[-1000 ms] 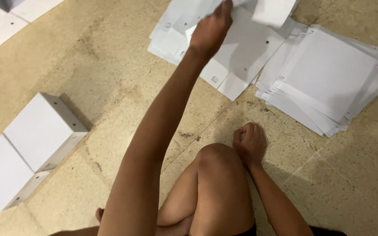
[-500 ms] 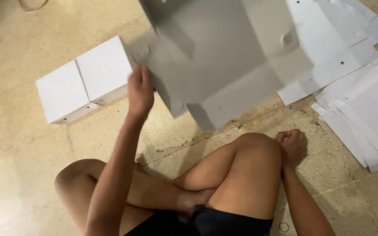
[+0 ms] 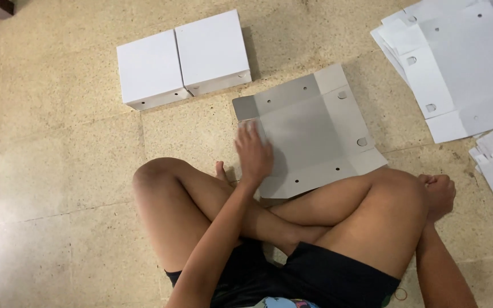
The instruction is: Assembling cardboard boxes by folding flat sheets and tucking in tabs while sitting on the floor.
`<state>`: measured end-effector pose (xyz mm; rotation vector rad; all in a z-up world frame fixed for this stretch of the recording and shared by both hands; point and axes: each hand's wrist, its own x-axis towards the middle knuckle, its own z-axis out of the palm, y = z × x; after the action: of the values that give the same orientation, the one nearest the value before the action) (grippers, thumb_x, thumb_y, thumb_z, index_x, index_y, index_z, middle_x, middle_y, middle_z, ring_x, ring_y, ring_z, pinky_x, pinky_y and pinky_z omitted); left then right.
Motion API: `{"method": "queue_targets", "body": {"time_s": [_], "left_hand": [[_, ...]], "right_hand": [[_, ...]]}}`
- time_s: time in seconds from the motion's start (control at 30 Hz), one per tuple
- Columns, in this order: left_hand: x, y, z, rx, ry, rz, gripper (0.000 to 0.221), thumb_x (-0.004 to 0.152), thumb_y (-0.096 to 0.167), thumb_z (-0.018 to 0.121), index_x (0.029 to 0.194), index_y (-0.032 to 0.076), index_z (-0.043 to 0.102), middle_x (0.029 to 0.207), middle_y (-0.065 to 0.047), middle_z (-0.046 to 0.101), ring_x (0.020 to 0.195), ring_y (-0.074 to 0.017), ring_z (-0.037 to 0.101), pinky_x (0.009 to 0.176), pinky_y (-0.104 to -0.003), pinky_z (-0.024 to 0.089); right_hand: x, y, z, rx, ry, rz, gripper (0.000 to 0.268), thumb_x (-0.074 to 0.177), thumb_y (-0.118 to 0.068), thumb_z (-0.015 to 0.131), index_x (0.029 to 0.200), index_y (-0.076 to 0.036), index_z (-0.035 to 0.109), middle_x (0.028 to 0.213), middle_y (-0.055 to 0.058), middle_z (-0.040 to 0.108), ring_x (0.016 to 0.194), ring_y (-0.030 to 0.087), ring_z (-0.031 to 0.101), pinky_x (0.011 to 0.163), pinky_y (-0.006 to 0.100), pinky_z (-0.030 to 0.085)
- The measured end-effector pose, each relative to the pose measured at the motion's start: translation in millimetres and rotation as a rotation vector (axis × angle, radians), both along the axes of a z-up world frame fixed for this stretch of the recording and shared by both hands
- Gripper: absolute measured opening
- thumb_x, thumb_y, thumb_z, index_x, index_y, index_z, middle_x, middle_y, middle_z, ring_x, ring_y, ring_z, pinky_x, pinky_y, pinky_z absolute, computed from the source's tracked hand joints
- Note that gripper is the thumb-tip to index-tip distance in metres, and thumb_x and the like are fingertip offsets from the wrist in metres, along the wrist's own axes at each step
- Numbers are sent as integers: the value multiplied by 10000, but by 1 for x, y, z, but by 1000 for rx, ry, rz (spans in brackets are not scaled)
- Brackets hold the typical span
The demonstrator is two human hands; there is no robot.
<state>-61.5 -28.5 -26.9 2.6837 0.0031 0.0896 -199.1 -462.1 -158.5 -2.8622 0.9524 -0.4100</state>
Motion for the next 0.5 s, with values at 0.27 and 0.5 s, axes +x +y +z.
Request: {"method": "queue_targets", "body": {"time_s": [0.27,0.5], "left_hand": [[-16,-23,-84,97,209,-253,817,1014,493,394,1595,11,82,1648,-299,-49,1522,-462,-96,1164,-670,-37],[4,11,-70,166,52,-164,766,987,503,430,1591,81,220,1664,-229,104,1544,-411,62,1220,-621,40]], "right_hand": [[8,2,16,123,20,-42,252,1049,-219,625,861,-62,564,911,87,605,813,281,559,682,440,476],[6,-4,6,114,135,-112,256,1095,-221,620,871,-110,561,878,56,589,776,237,540,690,389,456]]}}
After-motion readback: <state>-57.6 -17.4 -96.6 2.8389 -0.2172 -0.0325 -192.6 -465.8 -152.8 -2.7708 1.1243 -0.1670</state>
